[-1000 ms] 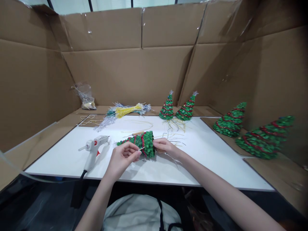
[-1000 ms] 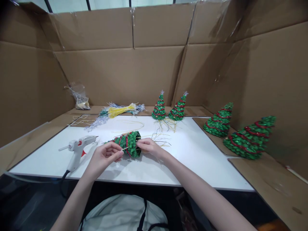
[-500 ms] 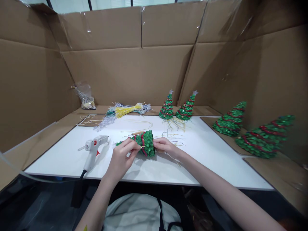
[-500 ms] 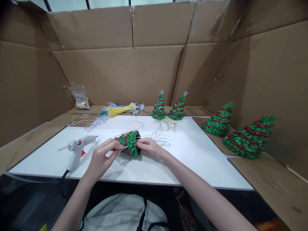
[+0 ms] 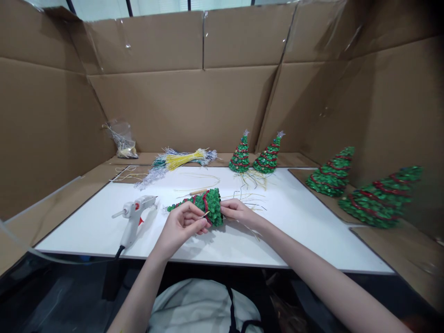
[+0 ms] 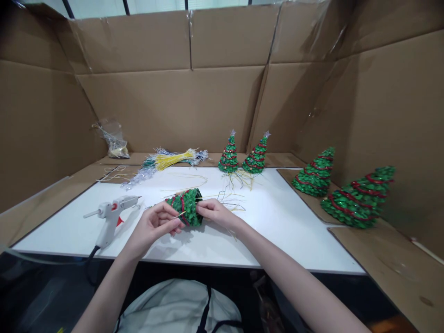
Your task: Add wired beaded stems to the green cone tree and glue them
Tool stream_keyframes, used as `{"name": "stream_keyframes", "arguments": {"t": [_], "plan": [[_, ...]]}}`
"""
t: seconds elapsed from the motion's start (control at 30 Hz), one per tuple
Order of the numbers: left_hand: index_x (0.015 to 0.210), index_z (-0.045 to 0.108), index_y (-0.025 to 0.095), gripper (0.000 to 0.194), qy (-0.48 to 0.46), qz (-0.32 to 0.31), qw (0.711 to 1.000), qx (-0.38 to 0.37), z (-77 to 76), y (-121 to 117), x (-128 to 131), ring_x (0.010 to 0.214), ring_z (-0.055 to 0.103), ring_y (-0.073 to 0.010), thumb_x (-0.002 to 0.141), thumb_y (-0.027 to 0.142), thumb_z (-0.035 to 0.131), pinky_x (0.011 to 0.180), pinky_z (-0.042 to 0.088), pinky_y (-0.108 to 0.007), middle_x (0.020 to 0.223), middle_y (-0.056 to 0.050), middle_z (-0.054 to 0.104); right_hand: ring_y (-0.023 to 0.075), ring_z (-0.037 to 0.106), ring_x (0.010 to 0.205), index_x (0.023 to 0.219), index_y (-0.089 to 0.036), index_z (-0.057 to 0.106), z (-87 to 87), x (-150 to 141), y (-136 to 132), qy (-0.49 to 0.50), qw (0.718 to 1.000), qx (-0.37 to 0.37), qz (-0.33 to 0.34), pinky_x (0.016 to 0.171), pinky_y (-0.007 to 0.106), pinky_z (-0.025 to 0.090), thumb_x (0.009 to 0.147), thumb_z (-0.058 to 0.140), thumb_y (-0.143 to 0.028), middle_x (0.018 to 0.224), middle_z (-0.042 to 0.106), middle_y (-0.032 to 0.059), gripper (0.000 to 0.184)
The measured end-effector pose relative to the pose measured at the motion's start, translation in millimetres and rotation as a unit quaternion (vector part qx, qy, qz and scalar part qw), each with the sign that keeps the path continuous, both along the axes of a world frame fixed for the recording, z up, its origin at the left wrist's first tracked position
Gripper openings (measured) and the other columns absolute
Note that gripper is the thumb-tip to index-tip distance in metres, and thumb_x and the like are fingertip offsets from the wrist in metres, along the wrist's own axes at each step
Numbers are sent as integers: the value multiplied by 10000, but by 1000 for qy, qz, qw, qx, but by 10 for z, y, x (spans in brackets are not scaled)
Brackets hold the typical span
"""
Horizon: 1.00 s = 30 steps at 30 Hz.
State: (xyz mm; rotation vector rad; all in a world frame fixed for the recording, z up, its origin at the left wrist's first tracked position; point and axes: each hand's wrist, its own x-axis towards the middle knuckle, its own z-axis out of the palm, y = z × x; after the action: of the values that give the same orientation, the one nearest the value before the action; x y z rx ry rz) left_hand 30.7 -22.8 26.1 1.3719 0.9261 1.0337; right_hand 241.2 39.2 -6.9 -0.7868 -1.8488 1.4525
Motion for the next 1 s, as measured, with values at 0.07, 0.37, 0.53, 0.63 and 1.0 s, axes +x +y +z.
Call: {"name": "stream_keyframes", "arguments": {"t": [0.07,0.37,0.53,0.63,1.0], "plan": [[817,545,140,260,-14,-2,1000,-4,2,-1,2,626,688,-123,764,337,706,580,528,-187,731,-50,729,68,224,499,580,-165,408,-5,3,3,-2,1000,4,-1,488,251,132,779,561,-616,529,261,-63,517],[756,608,123,228,-60,22,997,-42,-8,8,-8,656,677,-97,755,323,717,635,525,-161,759,-62,746,71,224,504,597,-161,427,-6,4,0,-6,1000,-2,0,493,250,136,773,560,-624,532,269,-61,513],[743,623,127,225,-25,39,998,-29,-23,35,-24,645,676,-110,672,274,777,613,521,-166,687,-31,722,73,226,514,601,-155,443,12,3,-19,-1,1000,0,-4,495,251,136,775,567,-610,546,269,-58,502],[757,639,132,203,38,81,996,19,-34,35,-20,662,673,-125,675,269,764,610,520,-179,707,-34,713,73,225,514,609,-155,449,8,6,-20,0,1000,-6,-3,494,251,134,779,568,-603,551,269,-56,494],[805,687,141,220,170,105,974,103,-35,1,-49,660,679,-172,777,357,654,609,547,-234,708,-54,715,73,224,513,616,-151,465,3,8,-11,-3,1000,-7,-8,495,249,135,779,565,-614,548,266,-56,501]]}}
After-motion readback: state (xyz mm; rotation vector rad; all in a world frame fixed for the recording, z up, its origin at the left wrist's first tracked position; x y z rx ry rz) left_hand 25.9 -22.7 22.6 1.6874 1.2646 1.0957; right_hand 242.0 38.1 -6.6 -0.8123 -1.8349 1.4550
